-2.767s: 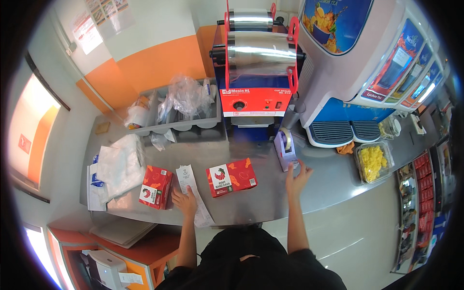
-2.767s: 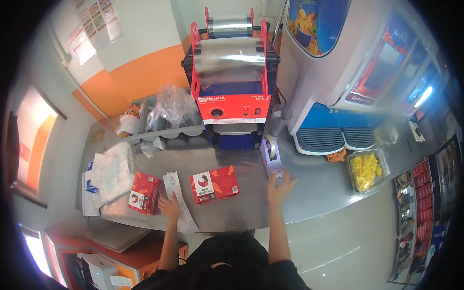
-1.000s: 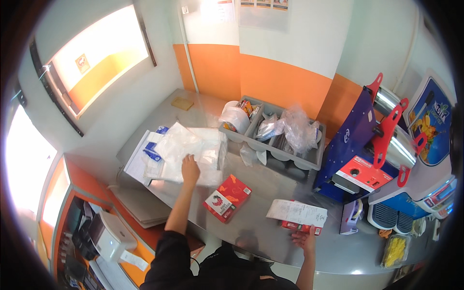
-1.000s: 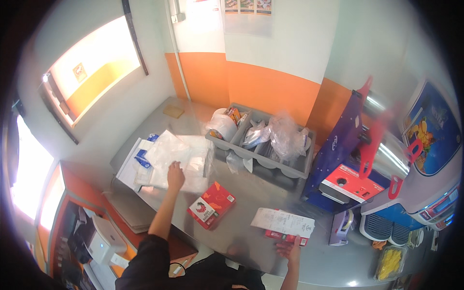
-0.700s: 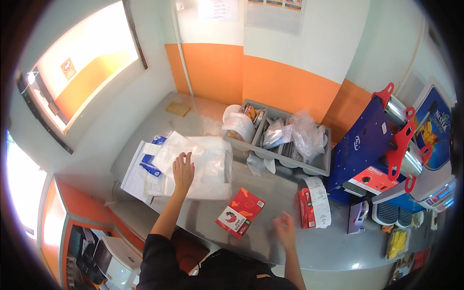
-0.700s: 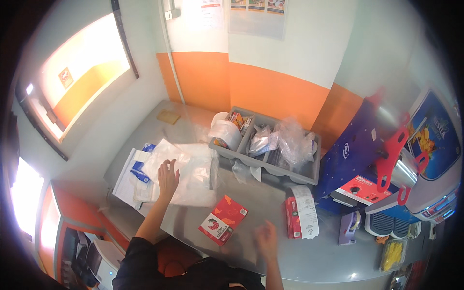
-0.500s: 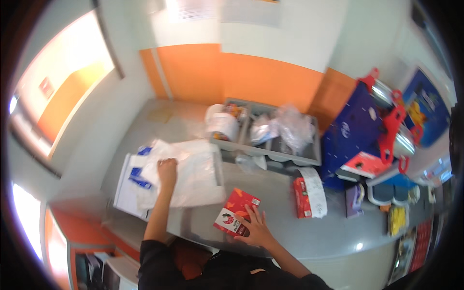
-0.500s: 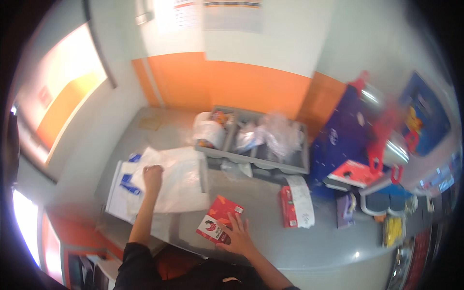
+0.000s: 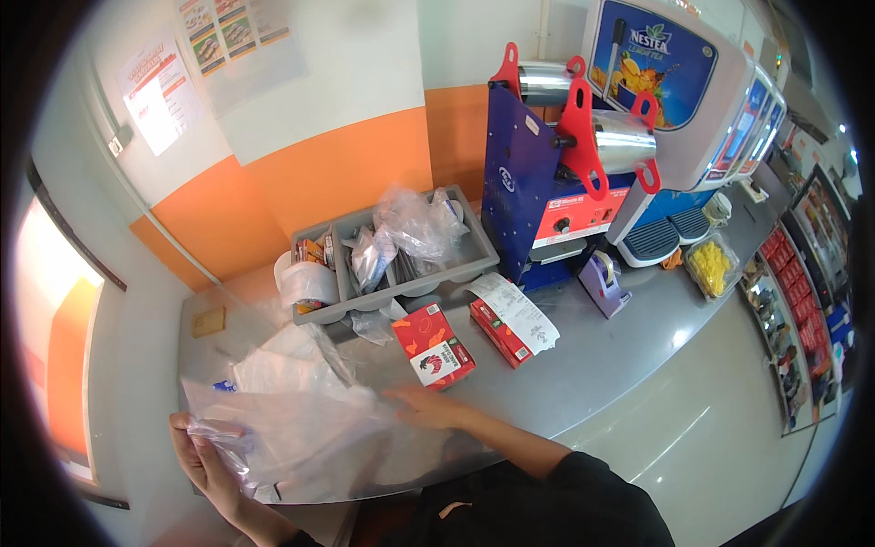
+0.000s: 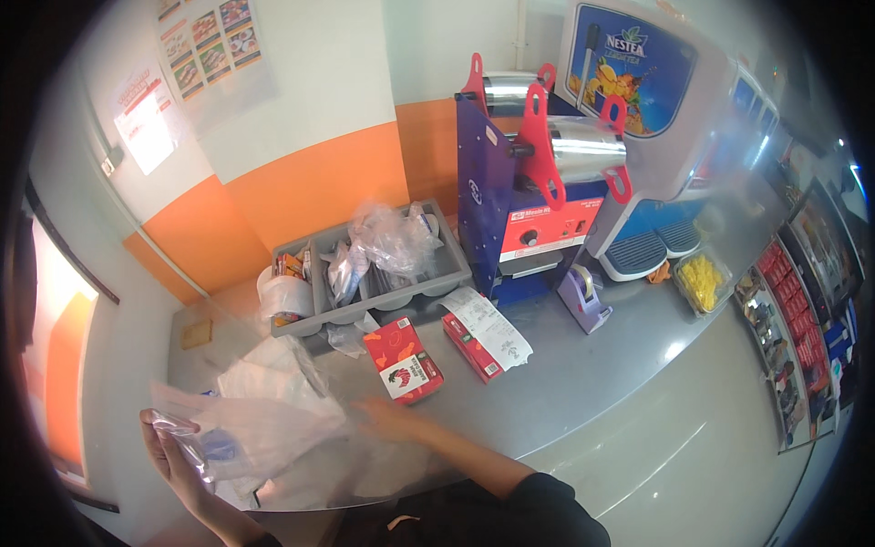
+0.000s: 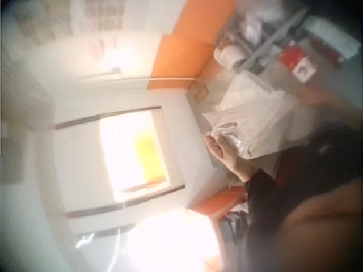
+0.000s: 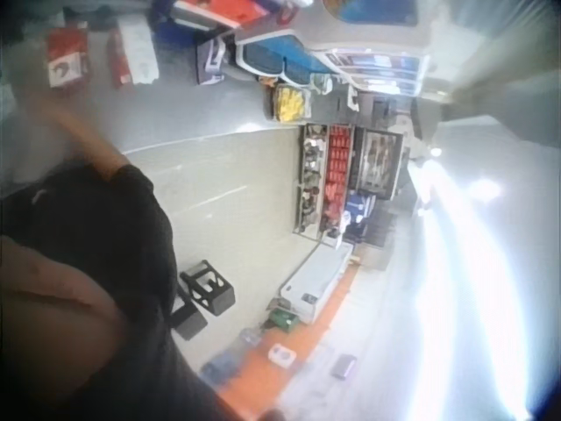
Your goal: The person assembles a food order by placing items into a plastic bag, then into a paper bag, and finally into a cardboard box. They add scrambled eggs and cut fried chicken pieces into the box.
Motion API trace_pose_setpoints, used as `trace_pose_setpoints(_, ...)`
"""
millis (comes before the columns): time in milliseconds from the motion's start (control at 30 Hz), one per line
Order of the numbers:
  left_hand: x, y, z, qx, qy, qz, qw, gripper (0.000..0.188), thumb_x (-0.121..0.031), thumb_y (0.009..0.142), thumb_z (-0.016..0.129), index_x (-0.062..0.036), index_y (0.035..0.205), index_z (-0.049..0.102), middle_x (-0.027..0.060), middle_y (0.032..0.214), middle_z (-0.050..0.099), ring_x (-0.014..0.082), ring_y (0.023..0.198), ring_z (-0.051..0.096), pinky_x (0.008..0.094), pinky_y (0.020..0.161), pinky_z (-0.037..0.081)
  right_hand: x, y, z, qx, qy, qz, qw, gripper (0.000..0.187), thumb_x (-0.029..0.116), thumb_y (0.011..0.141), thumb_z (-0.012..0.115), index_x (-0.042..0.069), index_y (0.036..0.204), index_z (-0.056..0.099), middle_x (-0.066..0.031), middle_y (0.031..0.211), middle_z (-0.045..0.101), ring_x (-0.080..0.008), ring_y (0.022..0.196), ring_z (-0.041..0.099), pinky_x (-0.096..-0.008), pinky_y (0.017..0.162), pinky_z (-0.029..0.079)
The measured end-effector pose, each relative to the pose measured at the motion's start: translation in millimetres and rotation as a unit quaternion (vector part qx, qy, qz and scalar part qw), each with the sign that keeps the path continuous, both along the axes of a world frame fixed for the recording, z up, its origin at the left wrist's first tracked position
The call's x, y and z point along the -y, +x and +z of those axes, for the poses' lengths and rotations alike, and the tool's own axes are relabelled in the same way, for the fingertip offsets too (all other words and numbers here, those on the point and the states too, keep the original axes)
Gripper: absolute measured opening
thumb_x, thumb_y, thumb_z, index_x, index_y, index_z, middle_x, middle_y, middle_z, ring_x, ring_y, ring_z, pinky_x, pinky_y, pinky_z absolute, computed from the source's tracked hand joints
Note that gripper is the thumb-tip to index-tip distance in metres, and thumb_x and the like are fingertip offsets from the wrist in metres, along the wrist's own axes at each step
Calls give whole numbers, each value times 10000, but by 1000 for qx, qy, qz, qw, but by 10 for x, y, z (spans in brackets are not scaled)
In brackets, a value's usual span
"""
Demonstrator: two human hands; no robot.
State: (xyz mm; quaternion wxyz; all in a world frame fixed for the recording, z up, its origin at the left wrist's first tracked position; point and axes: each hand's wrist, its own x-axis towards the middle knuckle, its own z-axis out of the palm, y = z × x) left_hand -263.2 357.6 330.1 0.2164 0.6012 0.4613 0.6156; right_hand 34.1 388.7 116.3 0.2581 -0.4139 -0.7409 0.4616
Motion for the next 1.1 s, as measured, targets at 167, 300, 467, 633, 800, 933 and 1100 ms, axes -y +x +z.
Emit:
trace_pose_setpoints(167, -190, -68, -694, -19, -177, 86, 980, 172, -154, 1015, 403, -60, 1149, 456, 38, 832, 574, 70, 621, 470, 188, 549, 388, 450, 18, -381, -484, -432, 132, 749, 527, 256, 841, 498, 13, 1308, 478, -194, 1360, 469, -322, 1238, 462, -430, 1058, 344)
trace_pose_setpoints(300, -42, -54, -1819, -40, -248, 56, 966, 152, -139, 1008, 401, -54, 1119, 462, 47, 899, 569, 71, 626, 465, 193, 549, 383, 747, 387, -521, -599, -503, 46, 621, 552, 313, 868, 420, 6, 1325, 458, -197, 1355, 480, -326, 1232, 473, -434, 1045, 350)
trace_pose_setpoints(467, 202, -6, -3010, -116, -266, 82, 953, 141, -124, 987, 420, -22, 1061, 482, 90, 814, 579, 189, 654, 551, 313, 614, 429, 1197, 646, -905, -599, -533, -105, 589, 590, 372, 893, 342, -1, 1340, 438, -202, 1357, 486, -327, 1228, 484, -433, 1035, 353)
trace_pose_setpoints(633, 293, 92, -3139, -289, -191, 168, 923, 167, -95, 935, 490, -9, 1076, 503, 112, 798, 578, 260, 698, 570, 388, 653, 431, 1568, 500, -1380, -516, -577, -212, 596, 579, 414, 931, 387, -10, 1318, 459, -190, 1328, 524, -279, 1210, 512, -386, 1018, 382)
trace_pose_setpoints(800, 387, 475, -2707, -383, -124, 298, 866, 346, -75, 820, 616, -3, 1142, 512, 123, 937, 562, 307, 885, 548, 409, 783, 416, 1376, 362, -1260, -234, -441, -270, 823, 426, 362, 953, 533, -7, 1160, 581, -114, 1072, 670, -164, 992, 626, -279, 882, 470)
trace_pose_setpoints(933, 530, 950, -2486, -264, -133, 271, 916, 407, -83, 775, 681, -4, 1139, 518, 131, 1011, 537, 301, 933, 541, 404, 838, 427, 1244, 335, -1514, -219, -283, -329, 874, 233, 219, 918, 632, 12, 1023, 645, -59, 930, 700, -87, 794, 634, -218, 703, 491)
trace_pose_setpoints(1100, 792, 1744, -2671, 22, -405, -166, 899, 396, -157, 794, 753, 9, 1097, 559, 85, 1016, 598, 170, 881, 592, 287, 729, 497, 1281, 278, -1091, -248, -215, -269, 906, 119, 140, 876, 681, 31, 873, 633, 18, 796, 629, -30, 690, 533, -219, 594, 431)
